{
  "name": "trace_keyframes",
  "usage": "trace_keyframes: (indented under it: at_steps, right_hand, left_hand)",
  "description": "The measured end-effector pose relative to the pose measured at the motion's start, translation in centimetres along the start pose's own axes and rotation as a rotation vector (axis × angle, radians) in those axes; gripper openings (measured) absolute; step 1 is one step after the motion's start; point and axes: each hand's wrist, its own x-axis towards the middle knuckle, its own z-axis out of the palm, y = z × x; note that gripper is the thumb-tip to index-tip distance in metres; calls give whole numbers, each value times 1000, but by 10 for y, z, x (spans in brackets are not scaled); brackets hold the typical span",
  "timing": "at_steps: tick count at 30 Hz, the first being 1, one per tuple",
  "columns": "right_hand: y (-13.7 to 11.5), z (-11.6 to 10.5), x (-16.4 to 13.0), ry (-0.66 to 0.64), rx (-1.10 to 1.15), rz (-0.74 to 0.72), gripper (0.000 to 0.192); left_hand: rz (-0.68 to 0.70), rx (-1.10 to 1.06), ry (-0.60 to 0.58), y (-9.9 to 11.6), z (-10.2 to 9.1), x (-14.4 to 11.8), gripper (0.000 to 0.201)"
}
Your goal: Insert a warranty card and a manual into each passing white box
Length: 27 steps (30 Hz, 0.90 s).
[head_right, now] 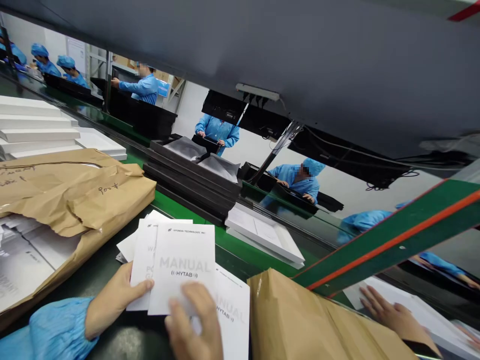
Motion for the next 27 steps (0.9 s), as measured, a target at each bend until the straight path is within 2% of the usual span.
trace_keyframes:
  at_steps: [2,4,6,8,10,15,18,21,24,26,27]
  right_hand:
    - [11,-11,4,141,76,290,50]
    - [17,-17,11,161,333,695,55]
    - [18,-18,16,21,740,1029,52]
    - [16,-16,17,-125,1050,1197,46]
    - [15,-11,16,-104,1141,1242,43]
    - [21,-6,10,154,1057,1233,49]
    - [28,-7,9,233,1086,1243,50]
    - [35,-8,8,178,1127,1289,44]
    - [42,-8,5,80,1064,1303,36]
    - [48,-8,3,97,975,1293,34]
    - [51,-9,2,134,933,1284,33]
  left_hand:
    - [17,83,5,3,-2,0,41]
    - [20,107,-43,5,-1,0,39]
    - [29,112,-112,6,1,-1,36]
    - [62,126,-148,7,4,-3,34]
    - [96,176,-160,7,6,-3,33]
    - [27,340,-294,9,14,9,31]
    - [48,337,-247,8,19,28,30]
    - [61,313,-230,7,25,51,31]
    - [77,283,-293,6,27,69,30]
    - [88,265,-268,6,23,78,30]
    - [96,253,-212,6,18,83,31]
